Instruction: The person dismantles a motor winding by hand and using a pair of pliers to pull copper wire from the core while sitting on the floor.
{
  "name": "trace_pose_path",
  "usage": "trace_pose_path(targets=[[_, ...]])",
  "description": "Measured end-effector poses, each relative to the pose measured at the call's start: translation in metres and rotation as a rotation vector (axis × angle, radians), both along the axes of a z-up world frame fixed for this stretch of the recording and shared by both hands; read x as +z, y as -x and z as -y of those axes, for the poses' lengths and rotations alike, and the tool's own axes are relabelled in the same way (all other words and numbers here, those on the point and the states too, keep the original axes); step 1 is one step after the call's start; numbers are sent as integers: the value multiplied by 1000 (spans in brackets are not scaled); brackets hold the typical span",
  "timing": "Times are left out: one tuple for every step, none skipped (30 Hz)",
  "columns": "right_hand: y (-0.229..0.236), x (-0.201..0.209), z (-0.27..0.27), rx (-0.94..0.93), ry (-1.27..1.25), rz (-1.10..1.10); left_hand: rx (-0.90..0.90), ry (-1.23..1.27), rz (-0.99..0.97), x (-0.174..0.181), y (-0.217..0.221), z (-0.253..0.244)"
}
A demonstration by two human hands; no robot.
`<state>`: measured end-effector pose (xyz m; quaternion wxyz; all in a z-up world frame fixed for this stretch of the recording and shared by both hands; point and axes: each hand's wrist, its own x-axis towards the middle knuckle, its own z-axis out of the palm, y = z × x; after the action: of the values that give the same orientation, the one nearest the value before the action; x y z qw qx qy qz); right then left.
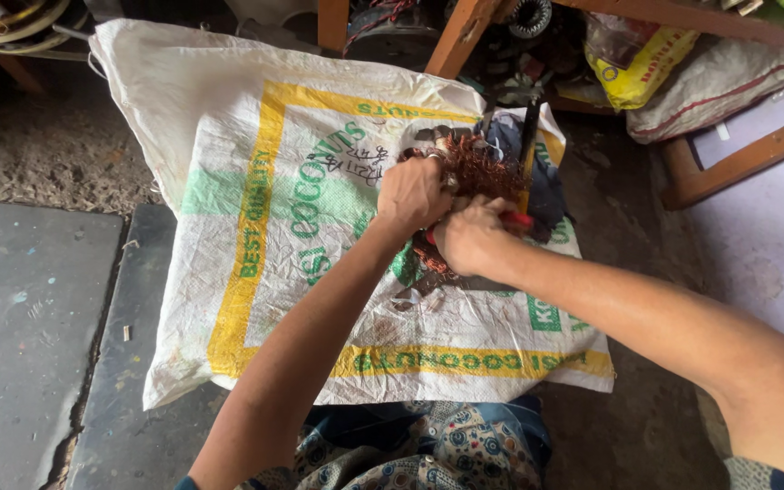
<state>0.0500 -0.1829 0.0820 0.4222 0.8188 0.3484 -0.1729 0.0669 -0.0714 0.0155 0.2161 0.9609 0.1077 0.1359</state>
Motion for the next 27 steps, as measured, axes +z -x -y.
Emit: trace_pose_path(targets=[[-3,-4,4,9,5,21,15,40,-29,3,2,-2],[-6,-8,11,49,-50,-34,22,86,-62,4,6,-2],[-11,-10,19,88,-104,-89,30,132,-95,6,11,-1],[-18,-11,23,132,-166,-139,17,148,-37,10,15,-4],[-22,-10,29,163,-246,-158,4,164,21,13,20,-7],[-27,-9,34,198,-323,-176,-6,181,79,17,24,-8],[-31,-8,38,233,-401,-195,-21,190,33,19,27,-9],[-34,-8,40,201,-367,-196,-31,200,-15,20,28,-11],[-38,-9,40,170,-334,-196,-42,210,-62,20,28,-14],[-40,-11,42,136,-297,-199,-88,209,15,17,28,-16],[-43,-14,44,163,-341,-232,-134,208,93,14,25,-19],[-50,-15,49,180,-385,-253,-190,207,179,14,15,-20],[-57,-16,56,198,-428,-274,-212,200,152,13,4,-17],[-61,-20,60,169,-443,-289,-228,188,117,10,-2,-18],[-65,-25,66,140,-458,-304,-243,177,82,8,-7,-18],[-68,-31,71,111,-476,-321,-251,167,76,6,-9,-20],[-71,-39,74,136,-489,-320,-259,157,70,5,-10,-24],[-74,-47,79,159,-501,-314,-271,148,67,5,-9,-23],[-75,-55,84,181,-513,-308,-312,248,13,5,-5,-30],[-74,-65,88,219,-594,-367,-350,349,-44,5,3,-42],[-70,-74,94,256,-676,-426,-387,450,-101,5,13,-48],[-73,-80,96,303,-761,-475,-413,616,-2,8,15,-55],[-76,-83,103,257,-787,-410,-439,780,99,10,18,-60],[-75,-89,106,223,-814,-359,-446,940,198,7,29,-69],[-77,-95,103,187,-842,-309,-422,744,195,9,29,-77],[-71,-106,112,207,-854,-317,-399,576,169,2,32,-69],[-65,-116,119,226,-868,-325,-378,409,140,-7,39,-60]])
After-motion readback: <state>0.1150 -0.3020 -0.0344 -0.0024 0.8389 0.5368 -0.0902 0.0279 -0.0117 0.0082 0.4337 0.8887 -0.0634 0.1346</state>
